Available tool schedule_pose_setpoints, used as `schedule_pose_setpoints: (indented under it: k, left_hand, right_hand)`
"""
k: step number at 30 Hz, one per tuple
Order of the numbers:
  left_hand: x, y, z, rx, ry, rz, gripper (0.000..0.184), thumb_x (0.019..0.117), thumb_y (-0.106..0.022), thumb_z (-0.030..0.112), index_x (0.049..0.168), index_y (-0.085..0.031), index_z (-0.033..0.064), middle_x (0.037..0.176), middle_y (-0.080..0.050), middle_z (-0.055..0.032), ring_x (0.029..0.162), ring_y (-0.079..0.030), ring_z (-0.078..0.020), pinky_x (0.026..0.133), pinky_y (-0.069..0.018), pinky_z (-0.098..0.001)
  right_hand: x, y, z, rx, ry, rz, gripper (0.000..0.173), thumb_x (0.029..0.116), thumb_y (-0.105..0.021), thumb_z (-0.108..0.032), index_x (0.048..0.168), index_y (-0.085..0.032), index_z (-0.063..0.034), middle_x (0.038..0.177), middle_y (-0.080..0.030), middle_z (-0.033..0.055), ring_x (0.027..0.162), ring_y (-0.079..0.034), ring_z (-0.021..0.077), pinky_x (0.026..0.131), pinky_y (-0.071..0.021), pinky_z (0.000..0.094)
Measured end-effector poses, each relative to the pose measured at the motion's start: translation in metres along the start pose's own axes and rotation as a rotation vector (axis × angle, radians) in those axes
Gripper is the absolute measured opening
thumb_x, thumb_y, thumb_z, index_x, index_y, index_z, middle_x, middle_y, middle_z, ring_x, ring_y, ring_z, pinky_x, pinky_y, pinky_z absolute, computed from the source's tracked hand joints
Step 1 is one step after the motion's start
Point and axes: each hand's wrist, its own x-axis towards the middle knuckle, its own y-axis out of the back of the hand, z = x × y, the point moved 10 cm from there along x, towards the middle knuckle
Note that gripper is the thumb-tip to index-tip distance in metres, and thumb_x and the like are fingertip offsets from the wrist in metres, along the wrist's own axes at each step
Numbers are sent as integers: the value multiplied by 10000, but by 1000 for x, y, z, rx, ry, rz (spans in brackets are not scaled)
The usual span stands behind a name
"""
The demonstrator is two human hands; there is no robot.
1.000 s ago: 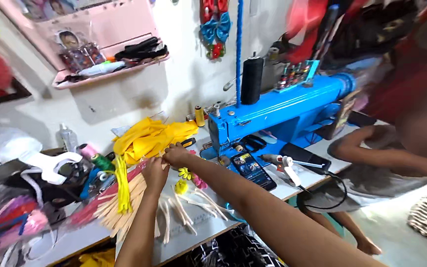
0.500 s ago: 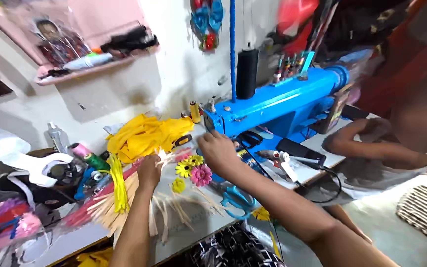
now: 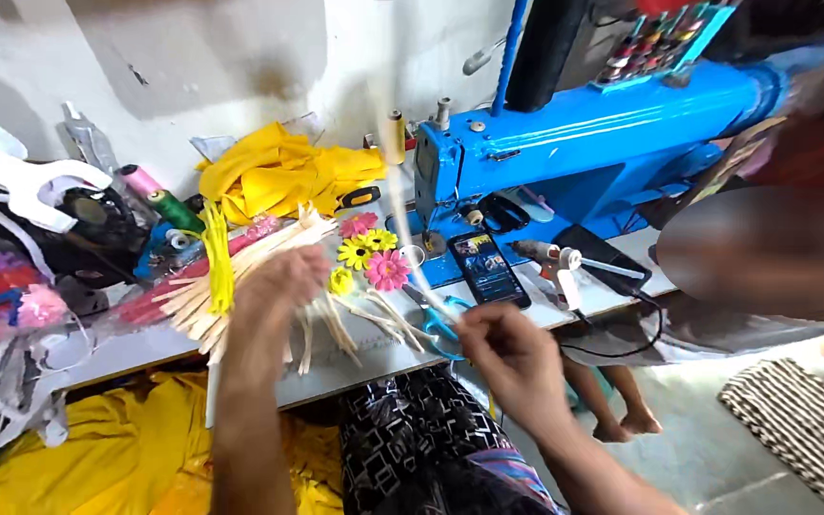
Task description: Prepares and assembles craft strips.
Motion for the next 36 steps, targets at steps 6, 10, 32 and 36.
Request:
schedule_pose_setpoints:
  k: [6,10,32,36]
  left_hand:
    - [-98,-7,-27,-629,156,467,384,1120,-255,254,897,-566,224,605,-494,158,489,-458,36,467,-406,-130]
    - [-131,71,-24,-732,-72,728,534,1126,-111,303,810,-534,222,558,-487,144,437,-427,45,421,-364,-112]
    - [-156,113,-59,-696,-135,809,418,1133,-169,212,939,-517,86,563,-495,51,410,-457,-27,401,-425,-148]
    - [-144,100,-71,-870,-78,688,459,1136,-218,240,900,-586,100,559,-528,57,418,-488,-13,410,-445,-143]
  right_hand:
    - [-45,-115,-7,177,-112,-512,162,965,-644,-95,1028,-715,36,783,-704,109,647,-651,123,624,-548,257]
    - [-70,-123,-16,280,-52,-701,131,956,-651,-56,1002,-716,48,822,-711,143,691,-664,155,665,-553,266]
    - [-99,-85,-30,-24,490,-706,156,1023,-581,-120,950,-700,-50,816,-678,87,790,-686,214,713,-572,320]
    - [-104,-83,-44,89,528,-833,178,1033,-555,-120,943,-694,-55,819,-665,96,798,-670,239,709,-554,343]
